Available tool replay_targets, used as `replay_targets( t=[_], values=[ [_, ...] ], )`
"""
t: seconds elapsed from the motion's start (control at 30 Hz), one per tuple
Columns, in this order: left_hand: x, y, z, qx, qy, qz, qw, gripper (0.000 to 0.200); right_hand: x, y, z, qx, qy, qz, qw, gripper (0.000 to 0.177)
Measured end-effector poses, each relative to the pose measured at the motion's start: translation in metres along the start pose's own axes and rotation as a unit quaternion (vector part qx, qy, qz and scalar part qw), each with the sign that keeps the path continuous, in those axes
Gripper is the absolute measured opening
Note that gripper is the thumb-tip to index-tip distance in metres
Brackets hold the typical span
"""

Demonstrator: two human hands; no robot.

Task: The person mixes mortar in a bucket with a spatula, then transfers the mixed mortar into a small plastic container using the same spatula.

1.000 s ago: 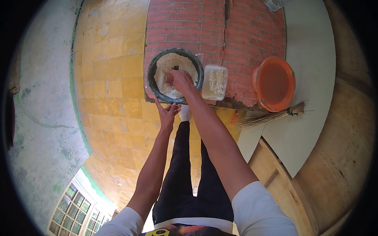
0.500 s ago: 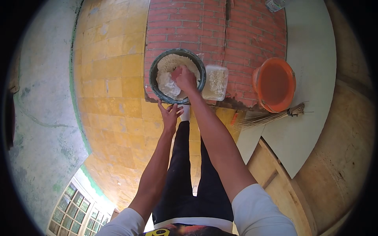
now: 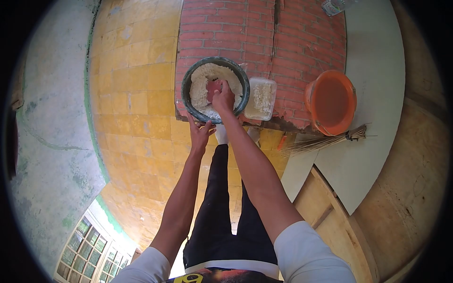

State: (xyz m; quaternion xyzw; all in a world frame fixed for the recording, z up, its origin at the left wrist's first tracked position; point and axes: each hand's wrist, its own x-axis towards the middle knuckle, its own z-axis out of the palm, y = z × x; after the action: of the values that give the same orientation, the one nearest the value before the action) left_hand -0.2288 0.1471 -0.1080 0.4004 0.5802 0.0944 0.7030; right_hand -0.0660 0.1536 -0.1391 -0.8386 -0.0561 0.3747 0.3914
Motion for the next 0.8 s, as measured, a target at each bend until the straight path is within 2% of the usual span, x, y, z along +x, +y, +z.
replay_targets(
  t=[0.13, 0.27, 0.43, 0.5, 0.63, 0.73, 0.8],
  values=[
    [0.000, -0.001, 0.001, 0.012, -0.010, -0.002, 1.000, 0.109, 0.022, 0.026, 0.014, 0.045, -0.017, 0.017, 0.999, 0.040],
    [-0.001, 0.002, 0.000, 0.016, -0.011, -0.005, 1.000, 0.108, 0.026, 0.032, 0.018, 0.112, -0.051, 0.078, 0.989, 0.039],
    [0.001, 0.001, -0.002, -0.002, -0.005, -0.001, 1.000, 0.106, 0.013, 0.014, 0.002, 0.193, -0.063, 0.122, 0.971, 0.036],
    [0.001, -0.001, 0.000, -0.009, -0.001, 0.003, 1.000, 0.105, 0.007, 0.003, -0.012, 0.212, -0.076, 0.173, 0.959, 0.035],
    [0.001, -0.001, 0.000, -0.011, -0.006, -0.001, 1.000, 0.105, 0.003, 0.004, -0.033, 0.228, -0.093, 0.171, 0.954, 0.036],
    [0.001, 0.000, 0.000, -0.005, -0.011, -0.002, 1.000, 0.105, -0.002, 0.010, -0.050, 0.222, -0.101, 0.122, 0.962, 0.035],
    [0.001, -0.001, 0.001, -0.008, -0.011, 0.000, 1.000, 0.105, -0.008, 0.015, -0.065, 0.291, -0.103, 0.117, 0.944, 0.034]
  ],
)
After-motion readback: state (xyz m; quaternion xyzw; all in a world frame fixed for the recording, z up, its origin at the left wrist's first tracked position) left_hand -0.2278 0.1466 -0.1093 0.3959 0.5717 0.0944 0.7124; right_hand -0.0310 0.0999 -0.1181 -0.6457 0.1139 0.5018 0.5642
